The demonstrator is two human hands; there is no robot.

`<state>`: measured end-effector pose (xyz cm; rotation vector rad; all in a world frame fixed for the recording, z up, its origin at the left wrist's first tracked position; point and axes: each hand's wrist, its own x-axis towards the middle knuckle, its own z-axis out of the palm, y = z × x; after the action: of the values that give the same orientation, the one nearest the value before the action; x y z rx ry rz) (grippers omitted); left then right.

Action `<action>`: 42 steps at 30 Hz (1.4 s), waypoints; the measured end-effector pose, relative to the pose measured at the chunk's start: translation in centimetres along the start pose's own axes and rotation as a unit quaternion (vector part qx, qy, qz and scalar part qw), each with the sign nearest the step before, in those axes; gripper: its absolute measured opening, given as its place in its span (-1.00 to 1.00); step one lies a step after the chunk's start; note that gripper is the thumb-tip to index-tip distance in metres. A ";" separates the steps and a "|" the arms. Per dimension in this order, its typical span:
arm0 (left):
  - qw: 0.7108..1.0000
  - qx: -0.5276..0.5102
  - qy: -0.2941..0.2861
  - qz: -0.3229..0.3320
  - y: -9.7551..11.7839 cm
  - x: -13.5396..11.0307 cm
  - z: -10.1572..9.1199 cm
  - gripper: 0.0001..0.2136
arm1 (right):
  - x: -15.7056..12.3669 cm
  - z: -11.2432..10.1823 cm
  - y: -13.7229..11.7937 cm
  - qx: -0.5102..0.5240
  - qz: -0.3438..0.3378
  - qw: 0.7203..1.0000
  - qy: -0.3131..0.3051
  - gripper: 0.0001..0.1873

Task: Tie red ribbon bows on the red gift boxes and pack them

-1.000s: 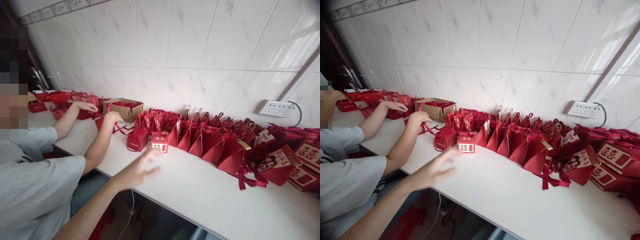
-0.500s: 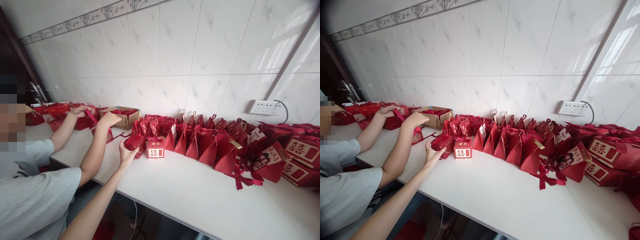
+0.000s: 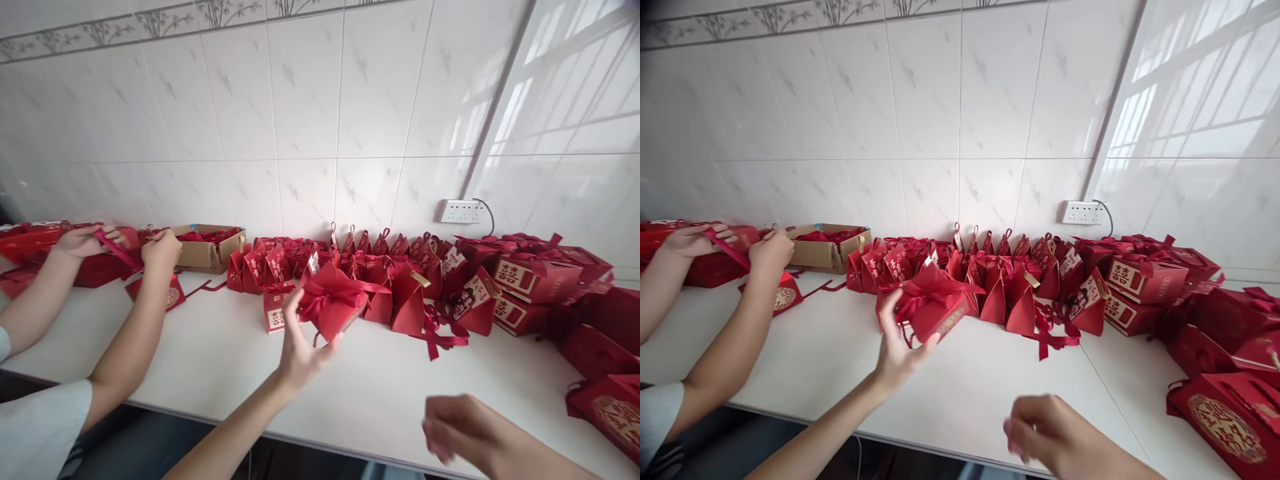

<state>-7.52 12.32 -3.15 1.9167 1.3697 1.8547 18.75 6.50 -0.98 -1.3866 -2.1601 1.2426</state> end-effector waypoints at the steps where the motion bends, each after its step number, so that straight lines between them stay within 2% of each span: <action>1: 0.998 0.035 -0.036 -0.030 -0.7 -0.7 1.0 -0.26 | 1.3 -0.3 0.1 0.034 0.002 0.999 0.003 -0.56; 4: 0.978 0.103 -0.144 -0.112 -2.1 -3.1 2.3 -0.34 | 4.4 -1.0 1.1 0.098 0.027 0.993 0.066 -0.54; 6: 0.968 0.075 -0.198 -0.136 -2.3 -4.0 1.9 -0.43 | 5.6 -1.2 2.0 0.138 0.035 0.983 0.116 -0.53; 8: 0.963 0.015 -0.223 -0.148 -2.4 -3.9 1.5 -0.54 | 6.3 -1.4 2.6 0.166 0.044 0.973 0.153 -0.49; 10: 0.968 -0.037 -0.195 -0.157 -2.7 -2.7 1.8 -0.62 | 7.1 -1.5 2.7 0.166 0.047 0.968 0.184 -0.48; 12: 0.974 -0.082 -0.112 -0.182 -3.4 -0.7 3.2 -0.66 | 8.4 -1.4 2.4 0.150 0.038 0.961 0.230 -0.51; 14: 0.961 -0.142 -0.033 -0.233 -4.5 1.3 5.4 -0.64 | 10.1 -1.2 1.9 0.143 0.025 0.949 0.279 -0.53; 17: 0.945 -0.188 -0.019 -0.268 -6.5 3.2 8.7 -0.62 | 12.9 -0.4 1.5 0.152 -0.003 0.937 0.315 -0.56; 20: 0.936 -0.215 -0.031 -0.278 -8.0 3.2 10.3 -0.58 | 15.0 0.6 1.9 0.167 -0.050 0.925 0.339 -0.59; 23: 0.938 -0.225 -0.057 -0.257 -8.7 2.6 9.9 -0.61 | 15.9 1.2 3.1 0.180 -0.088 0.913 0.354 -0.55; 26: 0.943 -0.219 -0.093 -0.232 -8.6 2.7 8.6 -0.67 | 16.0 0.7 4.6 0.164 -0.132 0.906 0.366 -0.54; 29: 0.943 -0.210 -0.128 -0.225 -8.1 3.5 7.7 -0.71 | 15.3 -0.5 5.5 0.104 -0.196 0.898 0.380 -0.55; 32: 0.933 -0.215 -0.176 -0.228 -7.7 4.3 7.3 -0.74 | 14.0 -1.3 4.9 0.025 -0.237 0.899 0.368 -0.52; 35: 0.920 -0.226 -0.221 -0.231 -7.5 4.5 7.0 -0.76 | 12.4 -1.2 3.6 -0.071 -0.242 0.915 0.315 -0.52; 38: 0.907 -0.237 -0.251 -0.239 -7.3 4.4 7.0 -0.79 | 11.5 -0.7 2.8 -0.090 -0.233 0.923 0.292 -0.62; 40: 0.902 -0.245 -0.258 -0.244 -7.3 4.2 7.0 -0.80 | 11.5 -0.5 2.7 -0.087 -0.225 0.927 0.287 -0.63; 42: 0.900 -0.268 -0.242 -0.246 -7.2 4.1 7.1 -0.79 | 11.9 -0.5 3.0 -0.107 -0.217 0.929 0.279 -0.56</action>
<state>-5.72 22.55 -6.50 1.4328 0.9310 1.2240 14.92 17.30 -5.41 -1.0708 -2.0552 0.3945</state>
